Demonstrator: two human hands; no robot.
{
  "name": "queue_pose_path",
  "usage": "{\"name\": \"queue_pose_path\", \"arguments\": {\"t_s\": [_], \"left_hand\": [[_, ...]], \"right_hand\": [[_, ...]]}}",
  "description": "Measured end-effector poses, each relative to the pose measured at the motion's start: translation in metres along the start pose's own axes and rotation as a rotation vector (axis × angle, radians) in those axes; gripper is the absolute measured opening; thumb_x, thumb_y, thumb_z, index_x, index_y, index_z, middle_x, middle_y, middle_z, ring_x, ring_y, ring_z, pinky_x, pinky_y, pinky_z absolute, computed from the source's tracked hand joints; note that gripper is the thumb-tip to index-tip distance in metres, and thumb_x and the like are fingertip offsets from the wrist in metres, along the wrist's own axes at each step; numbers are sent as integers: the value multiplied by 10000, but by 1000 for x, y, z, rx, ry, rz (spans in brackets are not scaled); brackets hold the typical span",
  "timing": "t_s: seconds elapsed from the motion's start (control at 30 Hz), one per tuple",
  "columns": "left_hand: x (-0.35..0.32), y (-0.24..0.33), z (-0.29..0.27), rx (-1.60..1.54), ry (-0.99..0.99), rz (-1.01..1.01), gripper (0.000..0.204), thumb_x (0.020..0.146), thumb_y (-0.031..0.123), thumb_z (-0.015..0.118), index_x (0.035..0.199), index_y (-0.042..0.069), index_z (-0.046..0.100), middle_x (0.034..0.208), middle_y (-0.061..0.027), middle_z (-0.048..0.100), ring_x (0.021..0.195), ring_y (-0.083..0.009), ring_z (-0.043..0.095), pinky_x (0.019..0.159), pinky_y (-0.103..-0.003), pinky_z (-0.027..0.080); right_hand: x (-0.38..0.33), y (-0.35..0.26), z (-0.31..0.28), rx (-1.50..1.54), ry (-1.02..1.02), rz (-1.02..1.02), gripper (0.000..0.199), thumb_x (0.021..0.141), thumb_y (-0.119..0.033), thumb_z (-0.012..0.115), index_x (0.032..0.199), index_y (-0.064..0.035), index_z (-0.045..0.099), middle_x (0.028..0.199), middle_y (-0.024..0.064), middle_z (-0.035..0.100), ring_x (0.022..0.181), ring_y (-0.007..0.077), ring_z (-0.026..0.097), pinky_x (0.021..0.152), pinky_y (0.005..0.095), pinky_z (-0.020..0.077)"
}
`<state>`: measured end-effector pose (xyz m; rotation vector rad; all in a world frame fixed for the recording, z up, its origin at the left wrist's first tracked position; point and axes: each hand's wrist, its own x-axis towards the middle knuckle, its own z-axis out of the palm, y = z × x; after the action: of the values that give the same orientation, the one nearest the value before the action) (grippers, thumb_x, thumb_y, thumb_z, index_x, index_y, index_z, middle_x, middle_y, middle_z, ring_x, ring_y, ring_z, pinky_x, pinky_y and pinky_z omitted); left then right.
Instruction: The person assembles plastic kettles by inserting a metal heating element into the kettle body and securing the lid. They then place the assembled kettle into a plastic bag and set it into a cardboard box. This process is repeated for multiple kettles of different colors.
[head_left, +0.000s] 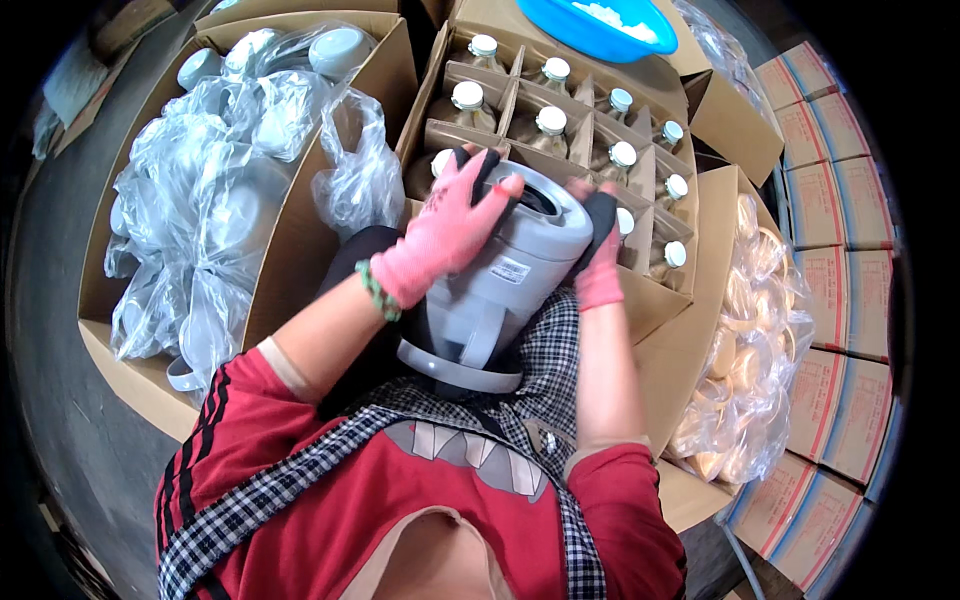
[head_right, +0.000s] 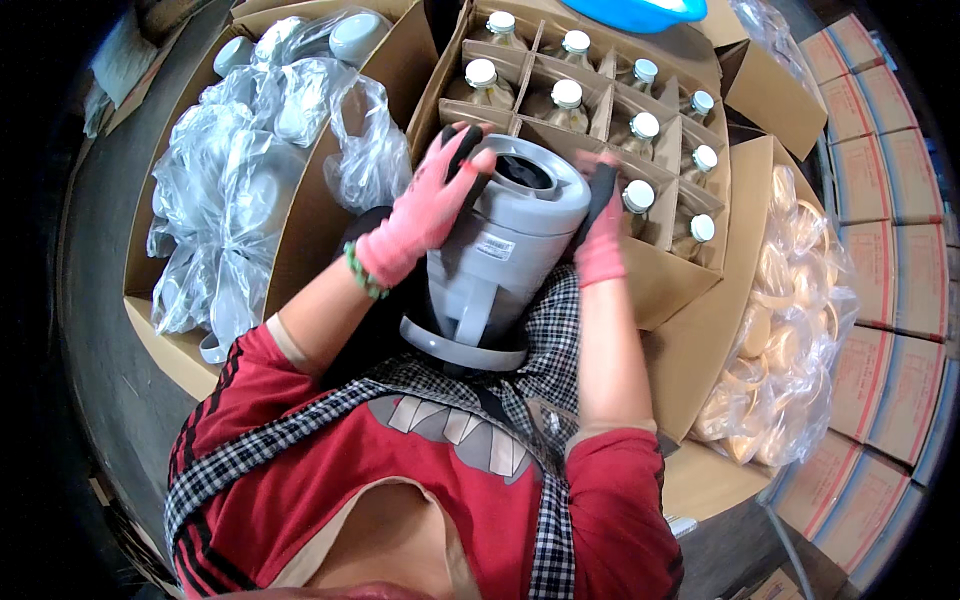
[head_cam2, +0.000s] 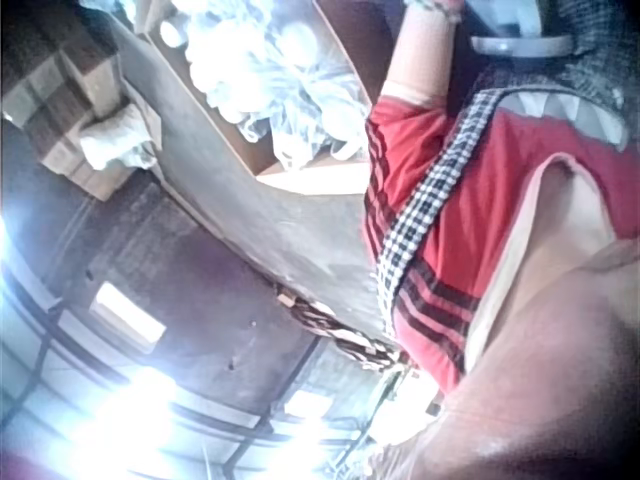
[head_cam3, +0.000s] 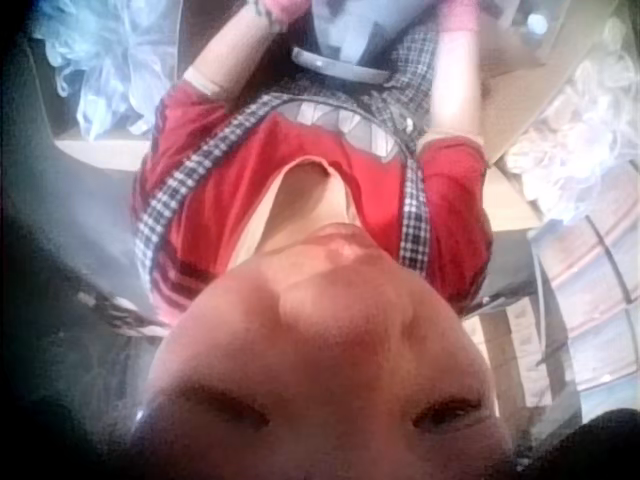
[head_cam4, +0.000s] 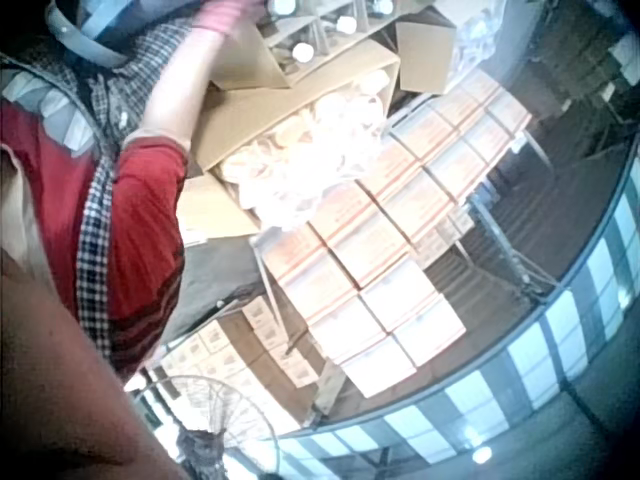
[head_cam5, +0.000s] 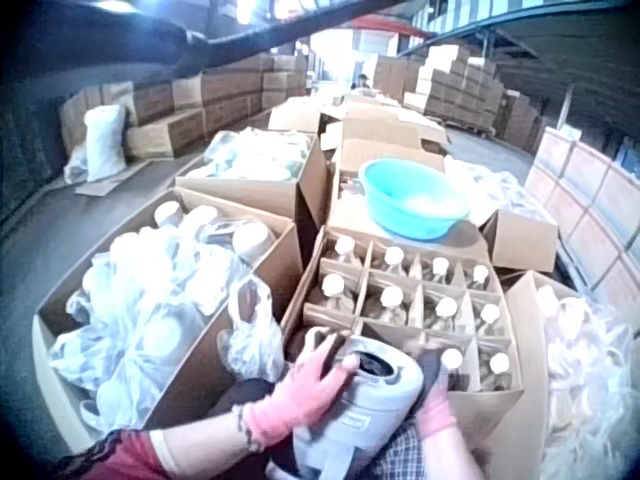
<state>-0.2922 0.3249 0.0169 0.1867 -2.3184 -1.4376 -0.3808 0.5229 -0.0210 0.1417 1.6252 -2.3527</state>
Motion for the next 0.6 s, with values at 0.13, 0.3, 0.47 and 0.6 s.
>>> {"name": "queue_pose_path", "arguments": {"t_s": [0.13, 0.3, 0.47, 0.6], "left_hand": [[41, -60, -31, -464, -232, -485, 317, 881, 248, 393, 924, -23, 552, 814, -56, 578, 692, -98, 523, 643, -227, 422], [-6, 2, -3, 473, 80, 543, 322, 862, 293, 431, 979, 9, 528, 981, -157, 534, 965, -257, 497, 836, -315, 380], [37, -62, -23, -1150, -221, -848, 443, 865, 384, 419, 1008, -27, 507, 835, -82, 581, 719, -177, 581, 686, -287, 469], [12, -18, -18, -179, -65, -107, 408, 880, 339, 379, 1031, -23, 491, 971, -128, 562, 967, -241, 518, 866, -323, 379]], "right_hand": [[-79, -9, 53, -636, -231, -468, 469, 857, -406, 379, 1078, -6, 484, 1123, 86, 450, 1050, 183, 408, 903, 298, 300], [-2, -18, 8, -207, 213, -13, 575, 822, -540, 388, 1010, -8, 501, 864, 45, 511, 768, 157, 478, 754, 232, 360], [-70, -15, 58, -326, -212, -167, 532, 821, -479, 443, 1069, -11, 482, 1085, 89, 468, 1008, 182, 423, 889, 304, 311], [-37, -22, 21, -44, -88, -185, 407, 853, -412, 422, 866, -17, 519, 814, 31, 539, 724, 145, 500, 713, 264, 401]]}}
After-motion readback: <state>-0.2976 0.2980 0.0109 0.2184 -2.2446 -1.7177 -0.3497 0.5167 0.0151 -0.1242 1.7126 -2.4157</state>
